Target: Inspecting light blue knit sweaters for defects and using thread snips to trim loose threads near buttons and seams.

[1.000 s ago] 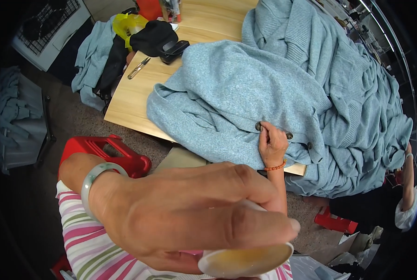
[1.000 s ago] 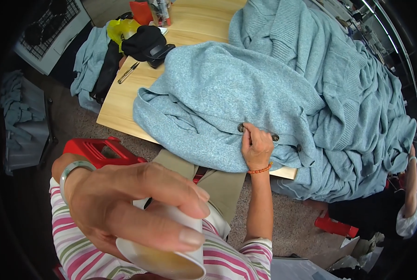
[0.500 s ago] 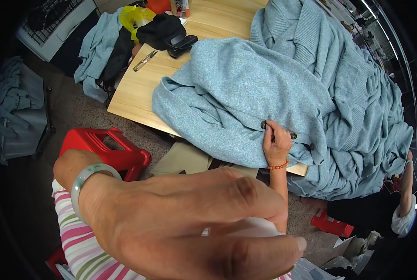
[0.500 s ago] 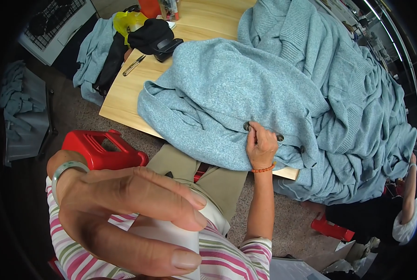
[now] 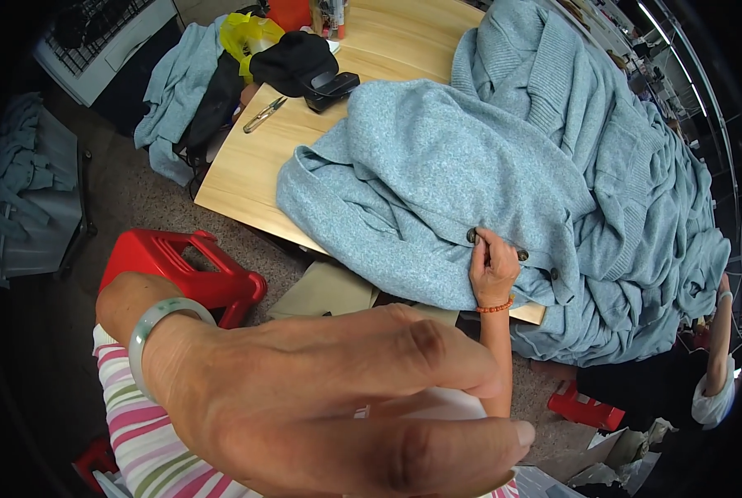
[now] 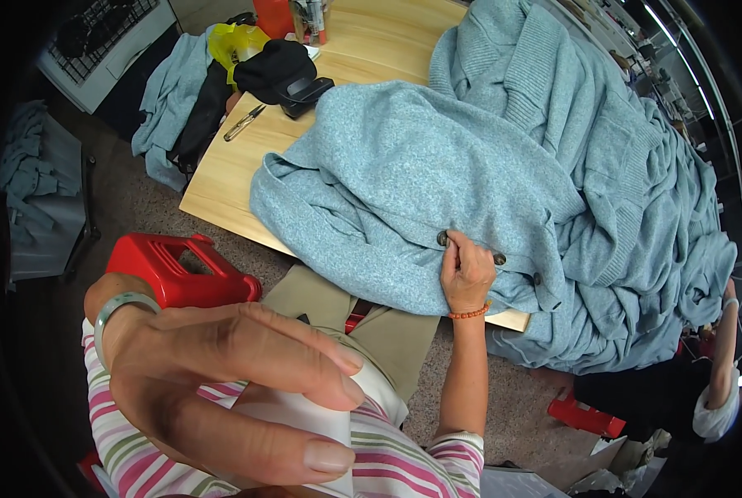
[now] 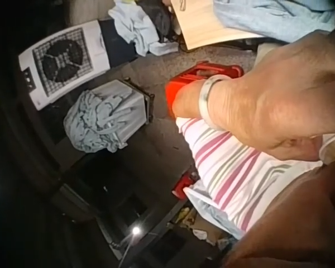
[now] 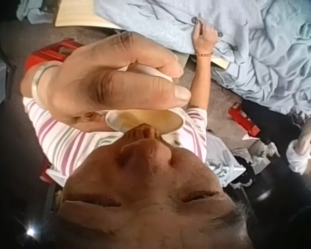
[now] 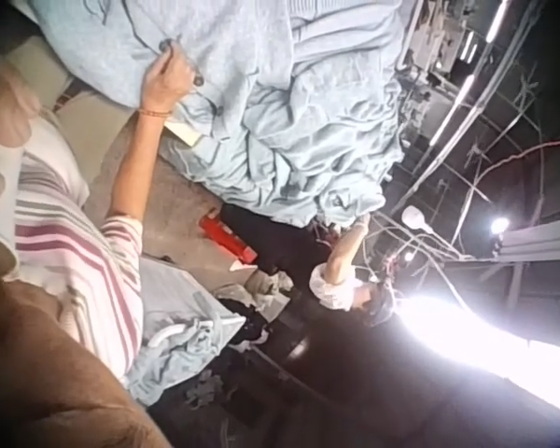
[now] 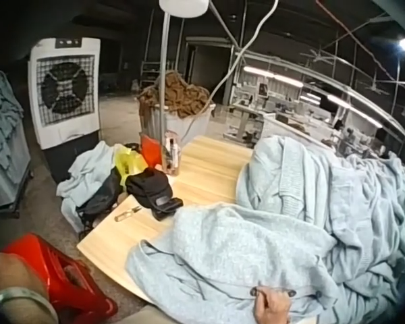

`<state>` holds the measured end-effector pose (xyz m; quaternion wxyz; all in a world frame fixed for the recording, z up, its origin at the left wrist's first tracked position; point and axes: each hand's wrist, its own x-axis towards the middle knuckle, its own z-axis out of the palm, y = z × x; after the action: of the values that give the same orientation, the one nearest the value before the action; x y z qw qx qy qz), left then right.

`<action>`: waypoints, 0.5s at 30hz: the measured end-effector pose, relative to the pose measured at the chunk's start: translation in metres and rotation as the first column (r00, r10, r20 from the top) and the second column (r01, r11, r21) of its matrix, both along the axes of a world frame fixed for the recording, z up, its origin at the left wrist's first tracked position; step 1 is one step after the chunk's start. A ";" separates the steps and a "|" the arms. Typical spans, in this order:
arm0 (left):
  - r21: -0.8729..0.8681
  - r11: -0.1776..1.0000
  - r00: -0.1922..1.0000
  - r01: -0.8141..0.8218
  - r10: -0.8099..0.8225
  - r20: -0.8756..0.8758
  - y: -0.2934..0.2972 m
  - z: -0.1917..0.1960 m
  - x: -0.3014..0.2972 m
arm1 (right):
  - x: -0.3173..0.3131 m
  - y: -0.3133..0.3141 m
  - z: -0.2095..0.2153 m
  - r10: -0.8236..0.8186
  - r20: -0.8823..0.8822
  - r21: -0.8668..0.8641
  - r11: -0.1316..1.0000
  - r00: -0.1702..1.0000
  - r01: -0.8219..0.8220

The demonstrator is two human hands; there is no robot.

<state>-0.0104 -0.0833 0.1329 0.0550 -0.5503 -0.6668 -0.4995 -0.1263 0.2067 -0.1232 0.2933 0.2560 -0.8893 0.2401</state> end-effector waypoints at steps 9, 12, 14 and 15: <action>-0.156 0.988 1.000 0.020 -0.017 0.024 -0.010 0.002 -0.001 | 0.000 -0.001 0.003 0.005 -0.012 0.001 1.000 1.000 -0.005; -0.146 0.989 1.000 0.016 -0.013 0.023 -0.015 0.001 0.001 | 0.003 0.000 0.005 0.001 -0.018 0.004 1.000 1.000 -0.001; -0.103 0.995 0.999 -0.007 0.011 0.042 -0.019 0.000 0.001 | 0.002 -0.001 0.001 0.007 -0.003 0.006 1.000 1.000 -0.007; -0.081 0.997 0.998 -0.020 0.024 0.053 -0.020 -0.001 0.000 | 0.001 -0.001 0.000 0.007 0.011 0.012 1.000 1.000 -0.008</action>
<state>-0.0105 -0.1036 0.1316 0.0202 -0.5311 -0.6937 -0.4862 -0.1255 0.2055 -0.1231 0.2860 0.2598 -0.8913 0.2374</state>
